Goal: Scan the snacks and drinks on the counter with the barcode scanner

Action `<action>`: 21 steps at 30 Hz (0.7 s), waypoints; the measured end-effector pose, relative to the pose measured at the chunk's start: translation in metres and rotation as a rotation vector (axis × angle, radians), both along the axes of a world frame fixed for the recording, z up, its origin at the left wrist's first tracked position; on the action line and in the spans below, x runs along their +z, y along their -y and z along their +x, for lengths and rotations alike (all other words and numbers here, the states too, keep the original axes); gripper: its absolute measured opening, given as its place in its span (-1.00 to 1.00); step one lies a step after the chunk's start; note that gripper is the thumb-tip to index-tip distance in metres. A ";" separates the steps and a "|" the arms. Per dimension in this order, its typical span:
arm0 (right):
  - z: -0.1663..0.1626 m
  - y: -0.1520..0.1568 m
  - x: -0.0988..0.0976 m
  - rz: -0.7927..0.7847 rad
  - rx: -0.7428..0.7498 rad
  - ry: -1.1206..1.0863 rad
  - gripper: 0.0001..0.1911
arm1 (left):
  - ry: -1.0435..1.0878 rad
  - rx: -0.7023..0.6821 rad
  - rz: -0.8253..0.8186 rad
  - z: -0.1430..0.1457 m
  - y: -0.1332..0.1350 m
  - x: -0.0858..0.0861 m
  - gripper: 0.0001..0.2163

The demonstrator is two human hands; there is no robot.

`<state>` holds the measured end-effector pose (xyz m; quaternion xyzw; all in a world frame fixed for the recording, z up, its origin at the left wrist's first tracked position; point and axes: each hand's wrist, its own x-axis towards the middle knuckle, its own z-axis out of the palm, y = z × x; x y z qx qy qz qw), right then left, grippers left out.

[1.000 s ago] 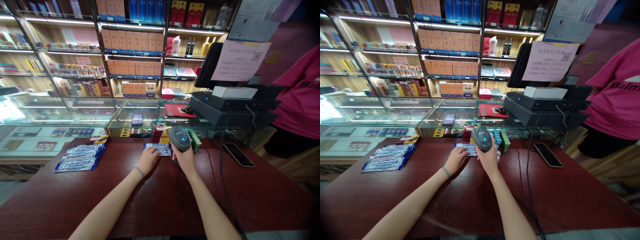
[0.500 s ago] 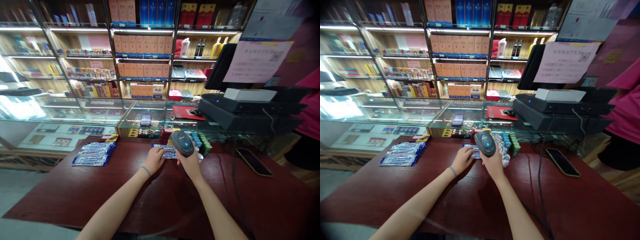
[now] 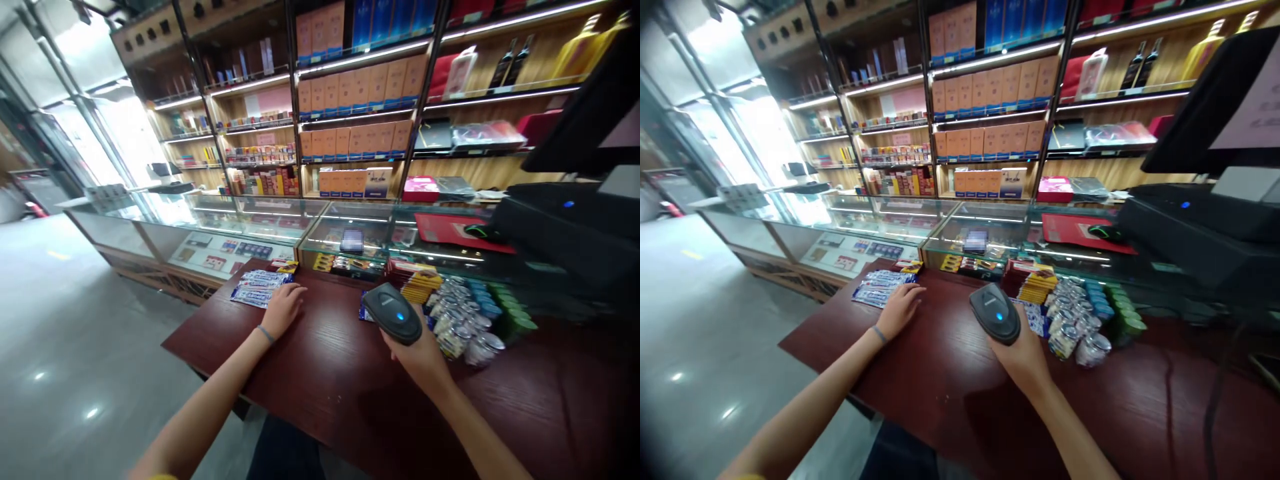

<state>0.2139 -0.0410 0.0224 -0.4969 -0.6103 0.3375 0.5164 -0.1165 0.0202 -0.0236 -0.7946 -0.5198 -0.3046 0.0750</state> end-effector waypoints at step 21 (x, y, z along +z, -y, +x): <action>-0.026 0.017 0.001 -0.126 0.074 0.124 -0.60 | -0.009 0.382 -0.074 -0.109 0.023 -0.027 -0.65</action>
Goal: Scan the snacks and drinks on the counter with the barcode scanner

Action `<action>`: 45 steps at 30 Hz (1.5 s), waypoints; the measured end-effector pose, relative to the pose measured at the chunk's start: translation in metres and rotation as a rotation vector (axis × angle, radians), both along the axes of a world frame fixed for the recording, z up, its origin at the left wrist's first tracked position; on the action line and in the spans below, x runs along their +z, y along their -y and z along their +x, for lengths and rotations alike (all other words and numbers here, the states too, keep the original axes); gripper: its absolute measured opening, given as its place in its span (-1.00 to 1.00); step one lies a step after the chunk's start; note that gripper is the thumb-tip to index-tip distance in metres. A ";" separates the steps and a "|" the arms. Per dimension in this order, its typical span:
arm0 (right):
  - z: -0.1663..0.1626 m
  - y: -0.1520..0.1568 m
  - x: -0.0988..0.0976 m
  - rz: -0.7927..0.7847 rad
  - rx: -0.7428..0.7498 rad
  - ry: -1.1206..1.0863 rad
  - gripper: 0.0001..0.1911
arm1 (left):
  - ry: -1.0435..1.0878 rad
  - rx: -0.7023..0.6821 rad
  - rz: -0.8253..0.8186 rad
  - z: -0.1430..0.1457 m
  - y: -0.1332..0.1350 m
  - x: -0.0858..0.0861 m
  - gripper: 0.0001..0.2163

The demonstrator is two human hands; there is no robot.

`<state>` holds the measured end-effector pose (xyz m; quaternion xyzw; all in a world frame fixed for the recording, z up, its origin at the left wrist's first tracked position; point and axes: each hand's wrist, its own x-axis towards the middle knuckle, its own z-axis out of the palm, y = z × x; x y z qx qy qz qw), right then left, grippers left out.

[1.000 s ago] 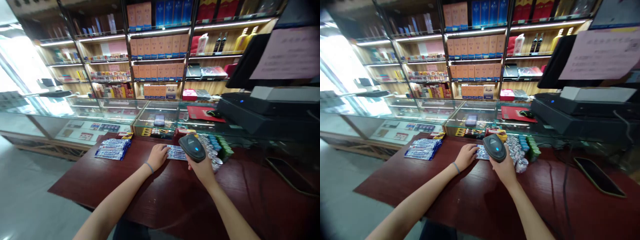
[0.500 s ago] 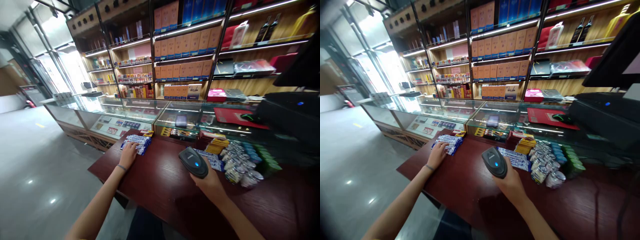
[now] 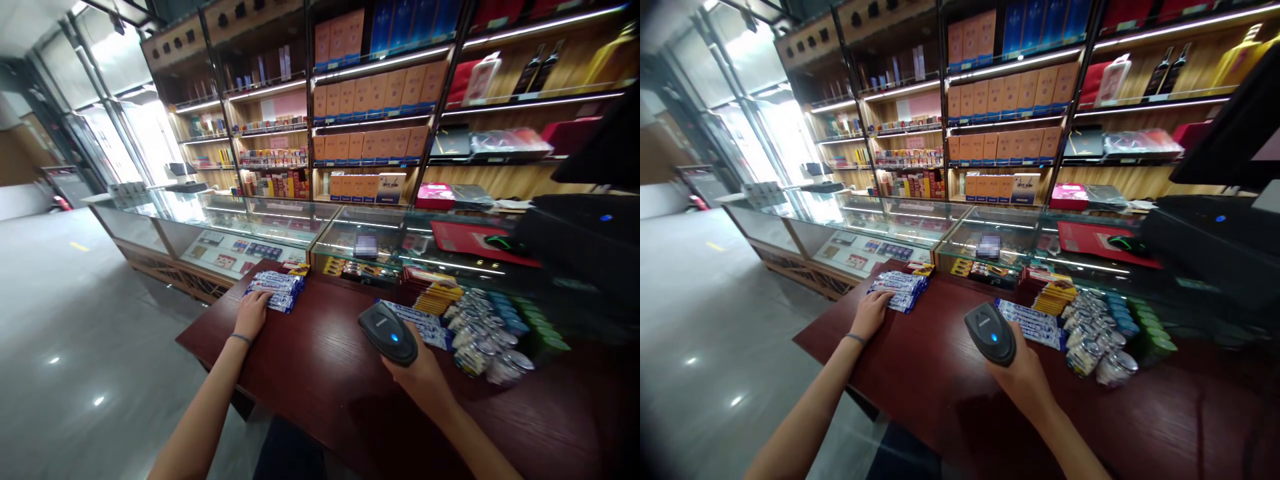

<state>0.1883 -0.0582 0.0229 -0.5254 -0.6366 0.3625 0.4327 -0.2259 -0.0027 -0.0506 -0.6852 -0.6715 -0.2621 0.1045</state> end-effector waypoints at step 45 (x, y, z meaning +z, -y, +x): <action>0.041 -0.025 -0.008 0.126 0.030 0.263 -0.52 | 1.715 -0.369 -0.349 0.234 -0.050 0.016 -0.63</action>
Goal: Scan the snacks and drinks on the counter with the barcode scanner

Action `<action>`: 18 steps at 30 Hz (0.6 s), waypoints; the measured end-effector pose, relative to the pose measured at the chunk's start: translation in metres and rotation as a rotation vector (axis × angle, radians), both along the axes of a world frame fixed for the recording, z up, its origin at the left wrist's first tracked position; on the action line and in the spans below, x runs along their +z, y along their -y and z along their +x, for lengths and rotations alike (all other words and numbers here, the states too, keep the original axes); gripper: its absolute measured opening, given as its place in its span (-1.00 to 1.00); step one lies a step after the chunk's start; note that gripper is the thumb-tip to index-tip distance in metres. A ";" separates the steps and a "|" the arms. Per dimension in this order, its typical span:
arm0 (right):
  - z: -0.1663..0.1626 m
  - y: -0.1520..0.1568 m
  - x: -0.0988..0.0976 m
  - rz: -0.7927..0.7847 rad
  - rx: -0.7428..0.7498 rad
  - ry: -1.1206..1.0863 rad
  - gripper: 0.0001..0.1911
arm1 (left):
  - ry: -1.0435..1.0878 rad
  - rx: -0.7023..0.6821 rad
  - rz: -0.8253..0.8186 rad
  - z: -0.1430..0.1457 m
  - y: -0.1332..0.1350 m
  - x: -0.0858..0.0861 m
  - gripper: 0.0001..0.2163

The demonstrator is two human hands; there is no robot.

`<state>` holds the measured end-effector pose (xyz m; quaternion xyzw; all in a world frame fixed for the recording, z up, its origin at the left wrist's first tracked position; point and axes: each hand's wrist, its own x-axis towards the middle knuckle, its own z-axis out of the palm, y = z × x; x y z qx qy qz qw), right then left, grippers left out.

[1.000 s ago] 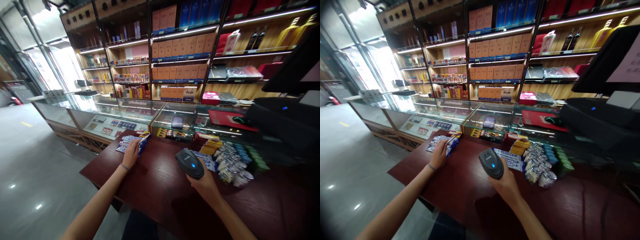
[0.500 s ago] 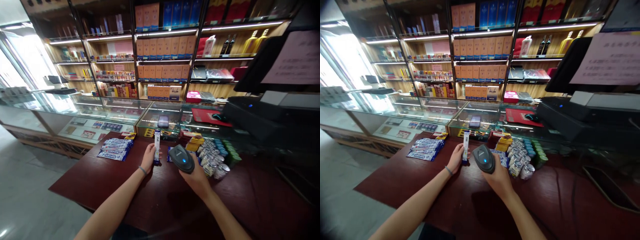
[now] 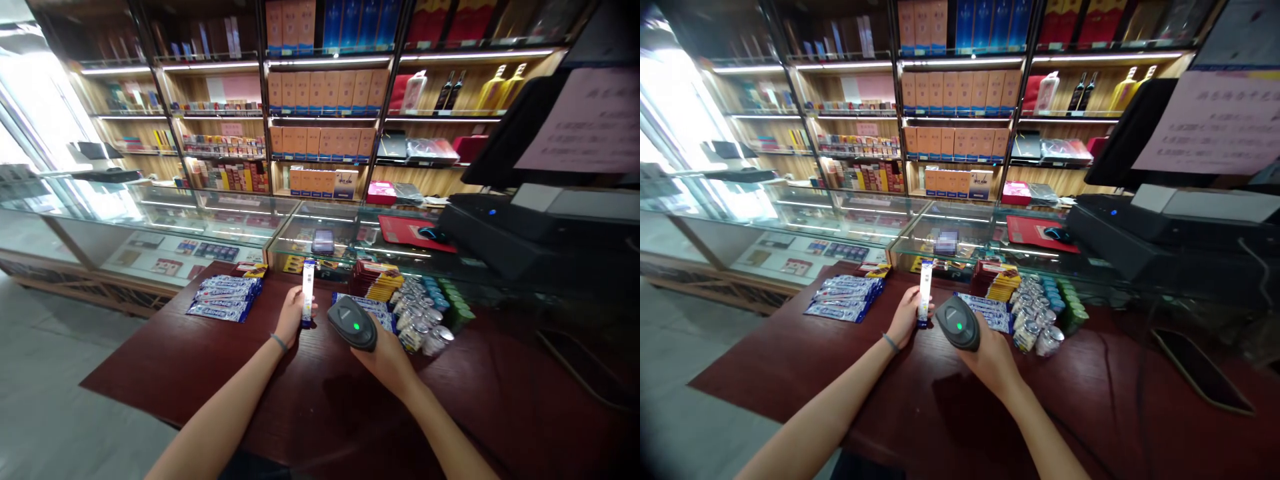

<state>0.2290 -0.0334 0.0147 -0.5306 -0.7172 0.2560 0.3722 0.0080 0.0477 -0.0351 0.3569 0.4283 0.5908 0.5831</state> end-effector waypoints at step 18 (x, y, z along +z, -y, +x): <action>0.025 -0.007 0.025 0.072 -0.302 -0.438 -0.61 | -0.392 -0.045 0.390 0.012 0.001 -0.006 -0.65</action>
